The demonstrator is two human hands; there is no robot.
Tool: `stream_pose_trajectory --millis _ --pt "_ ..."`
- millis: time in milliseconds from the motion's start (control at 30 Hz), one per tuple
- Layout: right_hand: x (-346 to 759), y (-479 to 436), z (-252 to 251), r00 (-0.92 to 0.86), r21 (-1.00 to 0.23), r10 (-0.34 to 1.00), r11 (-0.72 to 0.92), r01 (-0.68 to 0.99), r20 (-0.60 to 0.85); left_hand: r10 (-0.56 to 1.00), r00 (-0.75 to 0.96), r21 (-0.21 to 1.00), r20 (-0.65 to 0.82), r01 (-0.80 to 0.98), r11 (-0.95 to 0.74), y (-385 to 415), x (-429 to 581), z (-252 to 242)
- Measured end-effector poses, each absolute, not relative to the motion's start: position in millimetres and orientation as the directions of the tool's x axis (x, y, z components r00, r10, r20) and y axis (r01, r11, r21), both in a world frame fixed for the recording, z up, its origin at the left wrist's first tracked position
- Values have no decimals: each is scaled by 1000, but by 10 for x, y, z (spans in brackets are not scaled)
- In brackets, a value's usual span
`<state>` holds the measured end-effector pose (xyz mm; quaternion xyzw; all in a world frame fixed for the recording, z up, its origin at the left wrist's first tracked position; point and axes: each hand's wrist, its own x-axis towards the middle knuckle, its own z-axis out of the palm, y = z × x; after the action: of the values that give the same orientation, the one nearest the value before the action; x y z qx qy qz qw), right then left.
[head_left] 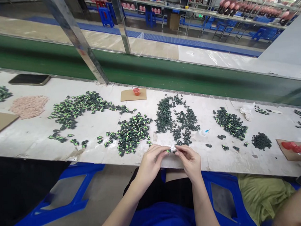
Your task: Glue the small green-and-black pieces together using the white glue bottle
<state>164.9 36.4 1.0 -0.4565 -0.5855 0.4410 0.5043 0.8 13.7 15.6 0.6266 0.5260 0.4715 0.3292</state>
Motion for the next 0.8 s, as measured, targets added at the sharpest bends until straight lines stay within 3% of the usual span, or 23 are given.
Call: stream_pose_trajectory --millis 533,800 --pt "1579 330 85 -85 -965 985 162 206 148 967 -9 906 255 353 -235 130 29 130" --pt "1568 329 89 -114 -893 962 274 358 249 965 21 909 260 330 -253 123 44 154"
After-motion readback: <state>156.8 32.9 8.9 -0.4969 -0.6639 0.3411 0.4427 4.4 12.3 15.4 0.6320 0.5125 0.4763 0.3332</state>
